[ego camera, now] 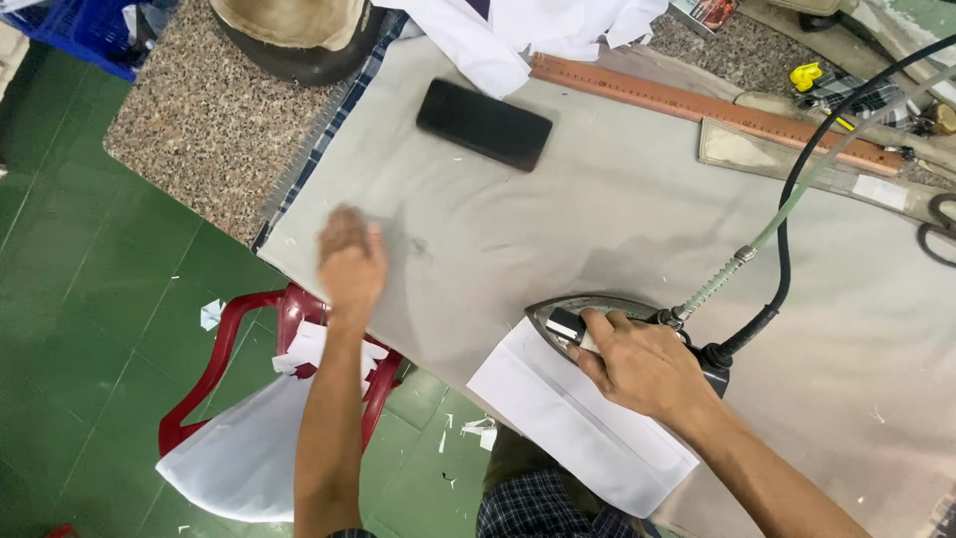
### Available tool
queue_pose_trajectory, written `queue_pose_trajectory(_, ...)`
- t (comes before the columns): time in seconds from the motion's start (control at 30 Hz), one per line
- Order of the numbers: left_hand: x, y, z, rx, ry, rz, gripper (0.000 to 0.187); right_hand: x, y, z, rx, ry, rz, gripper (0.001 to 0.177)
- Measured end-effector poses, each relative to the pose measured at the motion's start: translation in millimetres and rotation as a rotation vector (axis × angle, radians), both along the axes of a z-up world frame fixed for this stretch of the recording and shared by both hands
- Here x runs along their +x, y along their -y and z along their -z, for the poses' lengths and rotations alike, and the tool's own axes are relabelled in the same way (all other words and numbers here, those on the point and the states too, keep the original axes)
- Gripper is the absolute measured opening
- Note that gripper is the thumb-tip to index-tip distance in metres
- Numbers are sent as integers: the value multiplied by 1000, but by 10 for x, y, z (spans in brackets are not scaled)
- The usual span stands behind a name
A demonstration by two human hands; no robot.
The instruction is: The person irons white fabric pieces on a work table using a steam iron. They repeatedly fold the fabric, press it with the iron, and use a black rectangular object to hold the fabric in place while ironing. The person handles multiple pieces sequentially, placing finished items aside.
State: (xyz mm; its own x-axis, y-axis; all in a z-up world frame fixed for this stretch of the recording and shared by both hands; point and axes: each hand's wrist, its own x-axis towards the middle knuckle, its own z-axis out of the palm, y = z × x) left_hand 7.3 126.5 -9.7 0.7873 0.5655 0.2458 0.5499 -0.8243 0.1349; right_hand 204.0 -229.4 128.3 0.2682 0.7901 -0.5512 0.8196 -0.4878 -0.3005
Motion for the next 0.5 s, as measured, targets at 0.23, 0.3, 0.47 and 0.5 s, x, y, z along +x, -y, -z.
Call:
queue_pose_trajectory(0.23, 116, -199, -369, 159, 183, -139, 57, 10, -57, -61, 14, -3, 5, 51)
queue_pose_trajectory(0.3, 620, -54, -375, 87, 216, -14, 59, 8, -59, -60, 4, 4, 15, 51)
queue_pose_trajectory(0.47, 1797, 183, -209, -234, 114, -10, 88, 15, -101, -119, -32, -9, 30, 51)
queue_pose_trajectory(0.5, 1873, 219, -148, -237, 110, -6, 88, 19, -102, -106, -35, -12, 35, 51)
